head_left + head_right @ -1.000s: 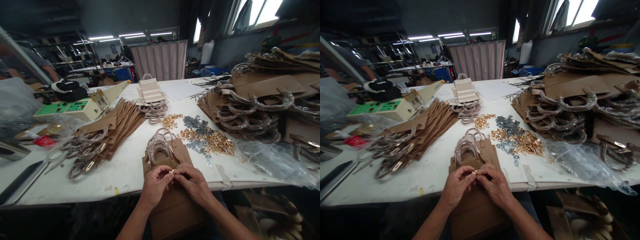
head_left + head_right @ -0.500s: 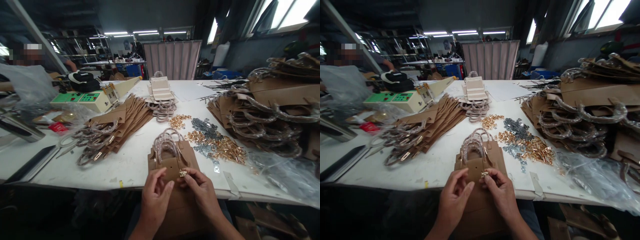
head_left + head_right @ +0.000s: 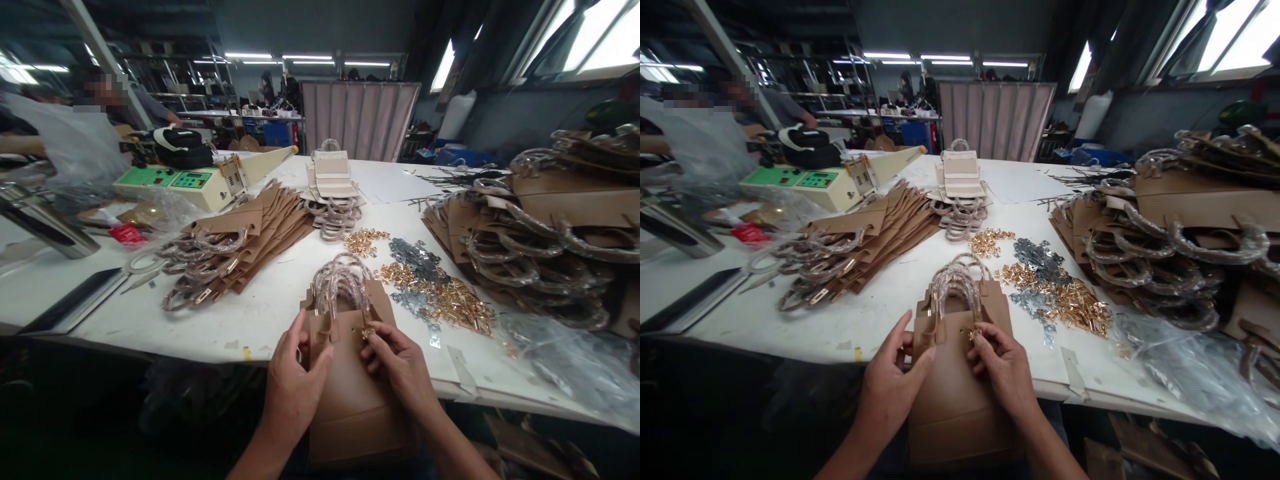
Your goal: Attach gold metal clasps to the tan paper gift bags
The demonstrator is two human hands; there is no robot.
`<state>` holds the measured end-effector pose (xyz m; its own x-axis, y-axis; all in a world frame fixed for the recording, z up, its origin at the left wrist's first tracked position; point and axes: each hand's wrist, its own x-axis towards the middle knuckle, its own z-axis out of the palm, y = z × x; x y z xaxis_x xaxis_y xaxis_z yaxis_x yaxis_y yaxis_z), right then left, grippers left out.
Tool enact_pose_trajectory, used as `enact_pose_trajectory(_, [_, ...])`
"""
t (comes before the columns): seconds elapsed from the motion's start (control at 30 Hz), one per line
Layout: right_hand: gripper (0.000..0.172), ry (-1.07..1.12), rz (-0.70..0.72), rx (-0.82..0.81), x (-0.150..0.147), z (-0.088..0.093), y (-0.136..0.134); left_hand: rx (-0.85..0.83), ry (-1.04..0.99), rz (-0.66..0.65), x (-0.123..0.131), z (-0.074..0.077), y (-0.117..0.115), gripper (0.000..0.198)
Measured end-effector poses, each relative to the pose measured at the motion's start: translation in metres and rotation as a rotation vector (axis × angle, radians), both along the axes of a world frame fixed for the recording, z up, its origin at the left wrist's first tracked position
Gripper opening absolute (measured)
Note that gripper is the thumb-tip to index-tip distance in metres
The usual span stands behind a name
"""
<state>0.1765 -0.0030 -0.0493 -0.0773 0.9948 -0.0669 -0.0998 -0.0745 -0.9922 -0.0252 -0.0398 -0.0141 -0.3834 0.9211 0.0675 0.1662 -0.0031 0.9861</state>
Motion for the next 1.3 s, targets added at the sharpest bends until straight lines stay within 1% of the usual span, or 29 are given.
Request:
enact_pose_trajectory(0.03, [0.055,0.008,0.001,0.004,0.001,0.0,0.0,-0.04,-0.18,-0.077,0.002,0.003,0.001,0.078])
enact_pose_trajectory(0.07, [0.055,0.017,0.004,0.008,0.003,-0.001,0.0,-0.091,-0.363,-0.173,0.004,0.006,0.002,0.076])
enact_pose_trajectory(0.1, [0.054,0.027,0.01,0.01,0.004,-0.001,0.001,-0.143,-0.521,-0.272,0.007,0.007,0.004,0.069])
enact_pose_trajectory(0.13, [0.054,0.035,0.018,0.012,0.005,-0.002,0.001,-0.189,-0.638,-0.357,0.009,0.007,0.005,0.061])
enact_pose_trajectory(0.17, [0.053,0.038,0.025,0.013,0.006,-0.003,0.002,-0.225,-0.714,-0.418,0.011,0.006,0.007,0.052])
enact_pose_trajectory(0.23, [0.054,0.026,0.027,0.016,0.008,-0.004,0.003,-0.268,-0.802,-0.479,0.013,0.002,0.012,0.041])
enact_pose_trajectory(0.3, [0.055,-0.02,0.019,0.024,0.011,-0.002,0.005,-0.285,-0.878,-0.514,0.014,-0.003,0.018,0.036])
enact_pose_trajectory(0.37, [0.052,-0.111,0.01,0.08,0.014,0.002,0.007,-0.315,-0.951,-0.536,0.013,-0.007,0.025,0.033])
enact_pose_trajectory(0.43, [0.042,-0.279,0.013,0.225,0.019,0.009,0.012,-0.34,-0.985,-0.523,0.012,-0.011,0.032,0.032])
enact_pose_trajectory(0.5, [0.032,-0.467,0.04,0.418,0.024,0.016,0.019,-0.348,-0.986,-0.499,0.011,-0.013,0.035,0.034])
enact_pose_trajectory(0.53, [0.028,-0.545,0.07,0.499,0.026,0.019,0.023,-0.346,-0.984,-0.493,0.011,-0.014,0.036,0.035])
enact_pose_trajectory(0.6, [0.027,-0.655,0.161,0.593,0.028,0.024,0.032,-0.337,-0.981,-0.482,0.011,-0.014,0.037,0.037])
enact_pose_trajectory(0.73, [0.031,-0.82,0.328,0.641,0.029,0.03,0.045,-0.331,-0.973,-0.474,0.011,-0.016,0.036,0.039])
enact_pose_trajectory(0.93, [0.032,-1.006,0.477,0.682,0.03,0.041,0.055,-0.346,-0.984,-0.467,0.011,-0.017,0.037,0.041])
enact_pose_trajectory(1.03, [0.03,-1.128,0.489,0.712,0.026,0.045,0.058,-0.34,-0.994,-0.484,0.011,-0.017,0.038,0.041])
enact_pose_trajectory(1.17, [0.021,-1.248,0.506,0.736,0.018,0.046,0.062,-0.335,-0.969,-0.51,0.009,-0.019,0.04,0.043])
enact_pose_trajectory(1.23, [0.022,-1.229,0.538,0.729,0.016,0.045,0.063,-0.336,-0.962,-0.512,0.008,-0.02,0.04,0.045])
enact_pose_trajectory(1.3, [0.027,-1.159,0.541,0.73,0.018,0.042,0.063,-0.337,-0.965,-0.501,0.008,-0.02,0.04,0.046])
